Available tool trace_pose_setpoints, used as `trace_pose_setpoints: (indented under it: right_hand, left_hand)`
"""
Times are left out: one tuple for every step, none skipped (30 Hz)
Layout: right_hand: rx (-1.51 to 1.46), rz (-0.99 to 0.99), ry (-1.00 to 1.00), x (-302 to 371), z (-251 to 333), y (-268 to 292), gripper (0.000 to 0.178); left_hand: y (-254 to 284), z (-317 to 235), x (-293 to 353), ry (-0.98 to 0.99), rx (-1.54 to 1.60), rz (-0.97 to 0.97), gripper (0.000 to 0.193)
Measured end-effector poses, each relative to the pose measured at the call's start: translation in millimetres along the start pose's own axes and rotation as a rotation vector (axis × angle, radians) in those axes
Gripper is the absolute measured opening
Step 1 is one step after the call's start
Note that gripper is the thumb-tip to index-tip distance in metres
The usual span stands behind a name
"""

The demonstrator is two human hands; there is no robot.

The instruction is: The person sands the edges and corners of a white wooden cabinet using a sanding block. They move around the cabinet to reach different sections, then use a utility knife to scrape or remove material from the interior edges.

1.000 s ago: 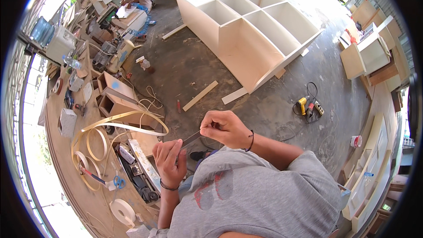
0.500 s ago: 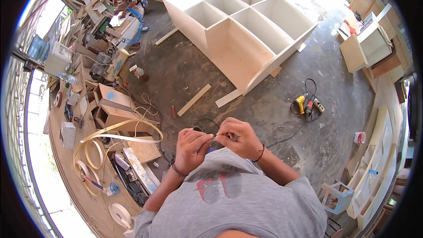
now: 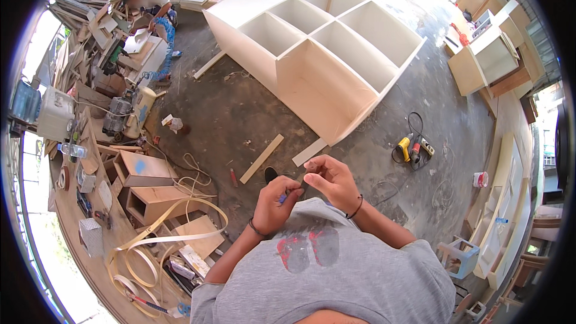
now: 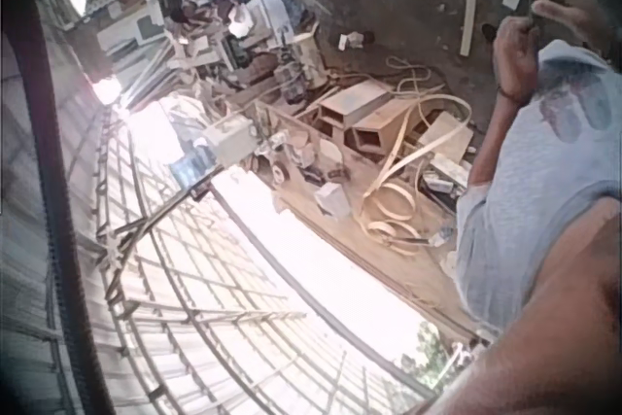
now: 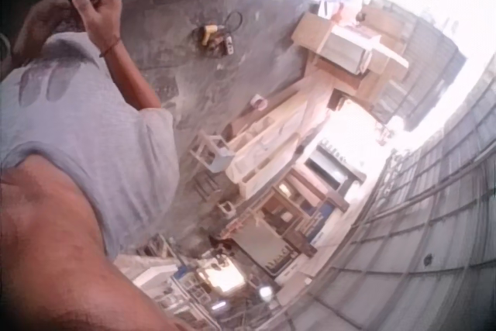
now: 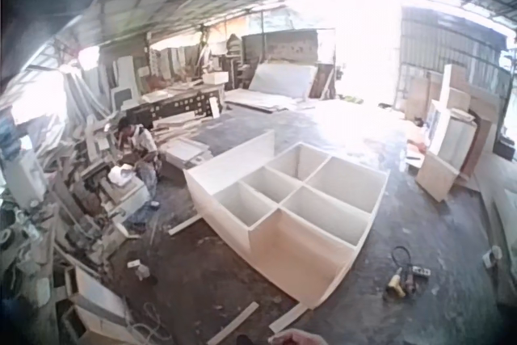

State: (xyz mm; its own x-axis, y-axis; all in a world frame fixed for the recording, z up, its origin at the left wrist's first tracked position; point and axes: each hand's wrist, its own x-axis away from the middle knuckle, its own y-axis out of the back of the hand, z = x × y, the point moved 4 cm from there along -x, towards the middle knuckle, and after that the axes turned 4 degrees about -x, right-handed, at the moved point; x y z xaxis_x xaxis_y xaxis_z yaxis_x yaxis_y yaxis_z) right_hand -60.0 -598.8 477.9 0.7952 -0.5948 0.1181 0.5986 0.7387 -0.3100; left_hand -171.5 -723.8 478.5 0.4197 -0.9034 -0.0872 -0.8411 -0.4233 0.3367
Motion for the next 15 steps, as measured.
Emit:
trace_pose_setpoints:
  right_hand:
    - [-0.01,0.045,-0.068,-14,-3,-12,0.017]
    - [-0.021,0.09,-0.136,-27,-6,-23,0.017]
    - [-0.034,0.133,-0.202,-39,-11,-32,0.017]
    - [-0.008,0.15,-0.205,-52,-13,-41,0.016]
    - [0.017,0.155,-0.192,-67,-16,-48,0.015]
    - [0.042,0.155,-0.181,-81,-19,-53,0.015]
    - [0.066,0.153,-0.169,-94,-21,-58,0.015]
    - [0.015,0.128,-0.171,-104,-18,-64,0.012]
    - [-0.009,0.098,-0.19,-116,-20,-63,0.012]
    - [-0.033,0.066,-0.208,-129,-23,-59,0.011]
    - [-0.058,0.034,-0.226,-143,-27,-54,0.011]
    - [-0.1,-0.037,-0.241,-160,-34,-47,0.013]
    - [-0.141,-0.108,-0.255,-179,-39,-37,0.014]
    - [-0.183,-0.177,-0.27,-199,-46,-26,0.016]
    - [-0.172,-0.24,-0.286,-218,-54,-13,0.018]
  left_hand:
    - [17,4,-10,0.025,0.012,-0.019,0.01]
    - [33,4,-18,-0.006,0.036,-0.06,0.009]
    - [46,9,-27,-0.002,0.04,-0.064,0.009]
    - [59,15,-36,0.002,0.045,-0.068,0.008]
    - [70,21,-45,0.005,0.05,-0.069,0.008]
    - [79,27,-54,0.008,0.049,-0.065,0.007]
    - [87,33,-63,0.01,0.05,-0.059,0.007]
    - [93,39,-72,0.01,0.05,-0.051,0.006]
    - [99,45,-82,0.014,0.026,-0.041,0.006]
    - [104,50,-90,0.018,0.002,-0.03,0.005]
    - [109,57,-101,0.021,-0.022,-0.018,0.005]
    - [115,70,-112,0.032,-0.01,-0.054,0.004]
    - [119,85,-123,0.043,0.001,-0.09,0.004]
    - [124,101,-136,0.057,0.01,-0.127,0.004]
    - [129,125,-147,0.154,0.076,-0.169,0.005]
